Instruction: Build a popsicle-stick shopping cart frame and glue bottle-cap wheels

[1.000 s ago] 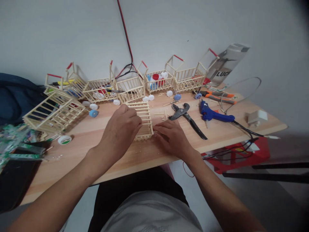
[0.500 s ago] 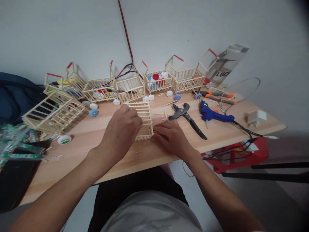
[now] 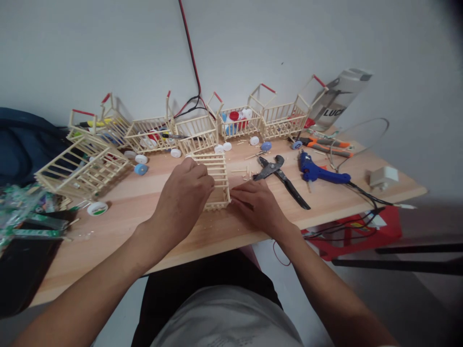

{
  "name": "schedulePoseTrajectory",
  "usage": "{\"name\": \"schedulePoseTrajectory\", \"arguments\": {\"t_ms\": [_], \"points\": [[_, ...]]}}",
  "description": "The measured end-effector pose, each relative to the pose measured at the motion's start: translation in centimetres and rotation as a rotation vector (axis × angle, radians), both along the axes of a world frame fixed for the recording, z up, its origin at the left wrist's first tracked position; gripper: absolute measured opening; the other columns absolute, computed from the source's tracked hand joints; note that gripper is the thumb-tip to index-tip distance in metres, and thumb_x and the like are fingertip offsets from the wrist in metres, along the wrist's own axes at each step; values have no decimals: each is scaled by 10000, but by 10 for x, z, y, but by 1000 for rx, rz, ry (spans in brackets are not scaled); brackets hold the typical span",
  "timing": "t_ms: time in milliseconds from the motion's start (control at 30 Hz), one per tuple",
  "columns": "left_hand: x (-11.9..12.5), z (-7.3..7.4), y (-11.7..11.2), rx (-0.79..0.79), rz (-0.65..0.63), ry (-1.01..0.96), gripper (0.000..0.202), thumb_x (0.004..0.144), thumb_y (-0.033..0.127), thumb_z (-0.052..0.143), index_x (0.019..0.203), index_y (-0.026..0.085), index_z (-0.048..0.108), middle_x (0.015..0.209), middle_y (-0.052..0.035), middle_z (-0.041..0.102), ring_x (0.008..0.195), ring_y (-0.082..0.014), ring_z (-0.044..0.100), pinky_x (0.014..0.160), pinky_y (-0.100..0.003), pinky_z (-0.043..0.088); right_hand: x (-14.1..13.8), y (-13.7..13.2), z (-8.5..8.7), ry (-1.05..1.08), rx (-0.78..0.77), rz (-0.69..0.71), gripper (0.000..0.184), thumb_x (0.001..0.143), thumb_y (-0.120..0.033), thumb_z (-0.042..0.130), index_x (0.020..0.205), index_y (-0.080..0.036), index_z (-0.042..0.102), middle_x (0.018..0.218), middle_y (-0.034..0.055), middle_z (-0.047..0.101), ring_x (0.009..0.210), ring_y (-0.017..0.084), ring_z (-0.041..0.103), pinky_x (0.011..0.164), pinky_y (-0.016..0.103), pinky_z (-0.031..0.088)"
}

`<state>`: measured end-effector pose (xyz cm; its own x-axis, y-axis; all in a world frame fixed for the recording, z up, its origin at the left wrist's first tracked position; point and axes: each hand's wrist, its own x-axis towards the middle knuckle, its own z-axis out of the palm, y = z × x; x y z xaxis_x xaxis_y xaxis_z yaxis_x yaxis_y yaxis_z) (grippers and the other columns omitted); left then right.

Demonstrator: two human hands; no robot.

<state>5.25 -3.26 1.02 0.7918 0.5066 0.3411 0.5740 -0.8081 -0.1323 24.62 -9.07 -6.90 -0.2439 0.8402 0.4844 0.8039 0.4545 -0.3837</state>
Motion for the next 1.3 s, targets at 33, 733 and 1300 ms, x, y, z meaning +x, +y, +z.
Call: {"name": "schedulePoseTrajectory", "arguments": {"t_ms": [33,733,1300], "points": [[0,0,0,-6,0,-5,240,901,128,526,706,166,662,729,-70,610,770,-230,485,716,-379,421,0,0,0,3,-2,1,225,965,-273,529,1045,-209,730,1019,61,752,915,216,633,789,398,371],[-42,15,3,-124,41,-345,83,861,182,641,790,205,675,819,-12,696,843,-186,595,795,-342,460,-1,2,-1,11,4,8,180,923,-204,580,1025,-205,729,985,71,758,914,237,669,782,395,412],[-17,-9,-3,-3,-7,-101,257,921,143,524,698,155,650,768,-59,606,811,-214,467,728,-348,438,-2,1,0,36,-30,23,179,933,-200,573,1038,-206,718,984,70,751,917,222,654,791,376,418]]}}
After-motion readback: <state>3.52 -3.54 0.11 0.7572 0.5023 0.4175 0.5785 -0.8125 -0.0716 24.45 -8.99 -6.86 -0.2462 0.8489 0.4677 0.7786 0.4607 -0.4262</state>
